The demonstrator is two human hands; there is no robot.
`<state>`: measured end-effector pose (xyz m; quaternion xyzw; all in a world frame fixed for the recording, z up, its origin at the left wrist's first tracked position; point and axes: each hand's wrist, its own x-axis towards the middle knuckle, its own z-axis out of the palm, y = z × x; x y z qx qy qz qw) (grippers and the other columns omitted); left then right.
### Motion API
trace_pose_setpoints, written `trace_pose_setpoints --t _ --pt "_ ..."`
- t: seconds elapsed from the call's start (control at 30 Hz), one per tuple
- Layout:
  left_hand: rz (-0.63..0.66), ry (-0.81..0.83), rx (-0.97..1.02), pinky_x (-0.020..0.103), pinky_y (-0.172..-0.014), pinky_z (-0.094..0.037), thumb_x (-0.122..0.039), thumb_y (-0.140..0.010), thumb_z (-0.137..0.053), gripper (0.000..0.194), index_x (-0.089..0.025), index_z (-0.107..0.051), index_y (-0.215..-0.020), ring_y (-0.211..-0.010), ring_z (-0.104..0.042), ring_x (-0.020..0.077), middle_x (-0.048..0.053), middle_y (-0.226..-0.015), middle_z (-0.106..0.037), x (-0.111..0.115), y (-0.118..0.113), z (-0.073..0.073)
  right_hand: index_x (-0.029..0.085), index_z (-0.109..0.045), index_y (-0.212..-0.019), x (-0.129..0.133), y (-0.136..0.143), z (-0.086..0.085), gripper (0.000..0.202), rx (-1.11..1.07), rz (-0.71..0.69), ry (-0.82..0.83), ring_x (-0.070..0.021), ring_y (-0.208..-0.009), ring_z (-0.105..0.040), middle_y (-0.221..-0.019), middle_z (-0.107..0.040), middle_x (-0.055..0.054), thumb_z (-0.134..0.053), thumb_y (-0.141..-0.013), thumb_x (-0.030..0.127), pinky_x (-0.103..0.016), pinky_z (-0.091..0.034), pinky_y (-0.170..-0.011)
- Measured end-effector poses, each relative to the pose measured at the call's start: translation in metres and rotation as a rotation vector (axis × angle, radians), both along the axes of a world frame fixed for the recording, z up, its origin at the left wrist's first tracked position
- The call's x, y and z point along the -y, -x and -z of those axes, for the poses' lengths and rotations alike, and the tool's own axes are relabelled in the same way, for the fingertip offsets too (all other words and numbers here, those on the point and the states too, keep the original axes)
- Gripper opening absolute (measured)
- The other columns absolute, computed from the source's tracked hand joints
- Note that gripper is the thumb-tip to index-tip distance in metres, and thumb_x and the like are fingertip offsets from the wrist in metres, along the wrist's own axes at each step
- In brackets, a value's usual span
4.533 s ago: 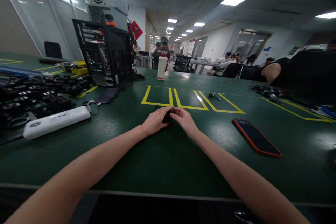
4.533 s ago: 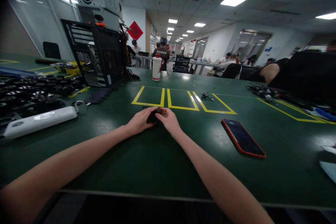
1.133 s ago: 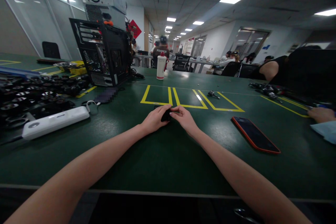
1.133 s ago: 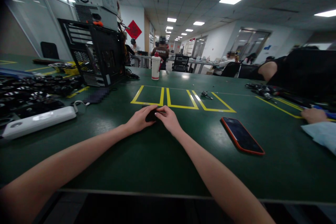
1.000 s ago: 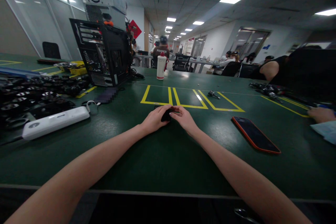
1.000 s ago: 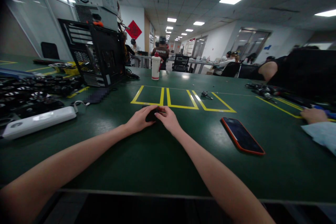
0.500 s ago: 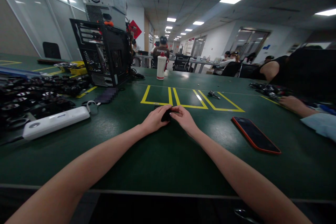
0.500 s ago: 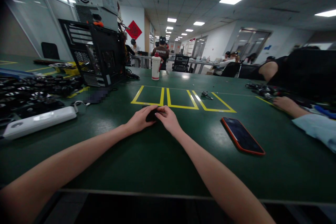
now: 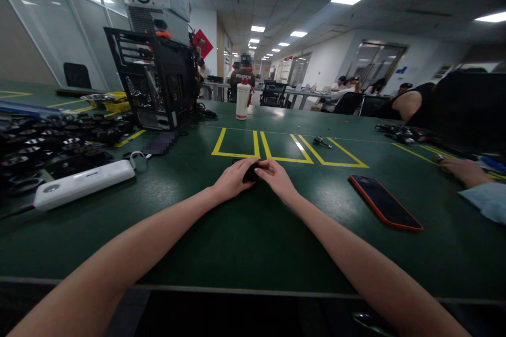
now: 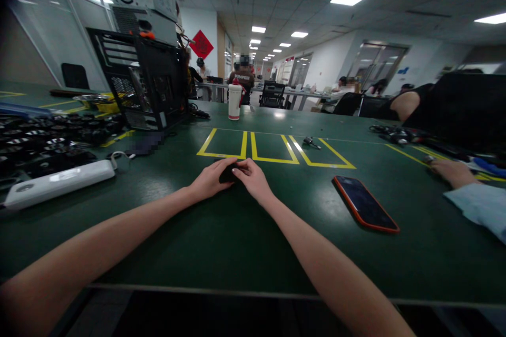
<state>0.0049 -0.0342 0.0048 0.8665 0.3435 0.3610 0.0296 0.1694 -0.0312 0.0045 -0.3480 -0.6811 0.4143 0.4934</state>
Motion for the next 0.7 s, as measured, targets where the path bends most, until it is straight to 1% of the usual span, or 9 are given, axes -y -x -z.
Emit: trace_pose_setpoints --t 0.07,0.17,0.23,0.33,0.43,0.5,0.6,0.7 --pt "-0.003 0.001 -0.005 0.036 -0.096 -0.037 -0.019 -0.070 -0.058 0.060 -0.020 -0.030 -0.124 -0.113 -0.043 0.0198 0.006 -0.123 -0.045 -0.0007 0.0001 0.0003 0.019 -0.053 -0.085 -0.0022 0.0004 0.0002 0.017 0.004 0.027 -0.002 -0.0135 -0.087 -0.057 -0.088 -0.059 -0.001 -0.058 -0.070 0.025 -0.032 -0.044 -0.085" --pt "-0.003 0.003 -0.012 0.035 -0.097 -0.036 -0.019 -0.070 -0.058 0.060 -0.020 -0.031 -0.124 -0.114 -0.042 0.0197 0.007 -0.124 -0.044 -0.0002 0.0007 -0.0003 0.019 -0.053 -0.093 -0.0044 -0.0001 -0.0001 0.025 0.023 0.067 0.047 -0.0150 -0.091 -0.056 -0.095 -0.059 -0.003 -0.059 -0.069 0.025 -0.034 -0.043 -0.087" --pt "-0.001 0.007 -0.016 0.035 -0.097 -0.036 -0.018 -0.071 -0.058 0.060 -0.020 -0.031 -0.124 -0.114 -0.042 0.0195 0.007 -0.124 -0.044 0.0008 0.0011 -0.0011 0.019 -0.054 -0.097 -0.0040 -0.0008 -0.0010 0.029 0.042 0.057 0.090 -0.0161 -0.093 -0.056 -0.100 -0.059 -0.004 -0.059 -0.069 0.026 -0.036 -0.041 -0.089" --pt "-0.002 0.011 -0.015 0.035 -0.097 -0.036 -0.018 -0.071 -0.058 0.060 -0.020 -0.031 -0.124 -0.114 -0.042 0.0192 0.007 -0.123 -0.044 0.0023 0.0013 -0.0018 0.019 -0.054 -0.097 -0.0005 -0.0018 -0.0024 0.029 0.034 0.014 0.124 -0.0167 -0.096 -0.055 -0.102 -0.058 -0.004 -0.059 -0.069 0.025 -0.036 -0.042 -0.089" --pt "0.004 0.010 -0.010 0.034 -0.096 -0.037 -0.018 -0.071 -0.058 0.060 -0.020 -0.030 -0.124 -0.114 -0.042 0.0193 0.006 -0.123 -0.044 0.0030 0.0009 -0.0021 0.021 -0.052 -0.095 0.0035 -0.0019 -0.0024 0.030 0.001 -0.018 0.108 -0.0162 -0.098 -0.055 -0.103 -0.057 -0.002 -0.061 -0.067 0.022 -0.035 -0.042 -0.089" --pt "0.007 0.010 -0.009 0.035 -0.096 -0.037 -0.018 -0.071 -0.058 0.060 -0.020 -0.030 -0.124 -0.114 -0.042 0.0194 0.006 -0.123 -0.044 0.0031 0.0006 -0.0021 0.021 -0.051 -0.091 0.0047 -0.0015 -0.0022 0.024 -0.012 -0.020 0.081 -0.0152 -0.096 -0.055 -0.099 -0.057 -0.001 -0.060 -0.068 0.023 -0.034 -0.042 -0.089" --pt "0.001 0.010 -0.009 0.035 -0.096 -0.037 -0.018 -0.070 -0.058 0.060 -0.020 -0.031 -0.124 -0.113 -0.043 0.0197 0.007 -0.123 -0.045 0.0026 0.0004 -0.0020 0.020 -0.053 -0.085 0.0036 -0.0009 -0.0027 0.016 -0.002 0.012 0.041 -0.0141 -0.091 -0.056 -0.092 -0.058 -0.001 -0.057 -0.071 0.026 -0.033 -0.042 -0.088" --pt "0.000 0.007 -0.010 0.035 -0.096 -0.037 -0.018 -0.070 -0.058 0.060 -0.020 -0.031 -0.124 -0.113 -0.043 0.0196 0.007 -0.123 -0.045 0.0019 0.0005 -0.0014 0.020 -0.054 -0.089 0.0013 -0.0012 -0.0041 0.019 0.022 0.054 0.039 -0.0147 -0.093 -0.055 -0.095 -0.058 -0.002 -0.057 -0.071 0.024 -0.034 -0.042 -0.088"
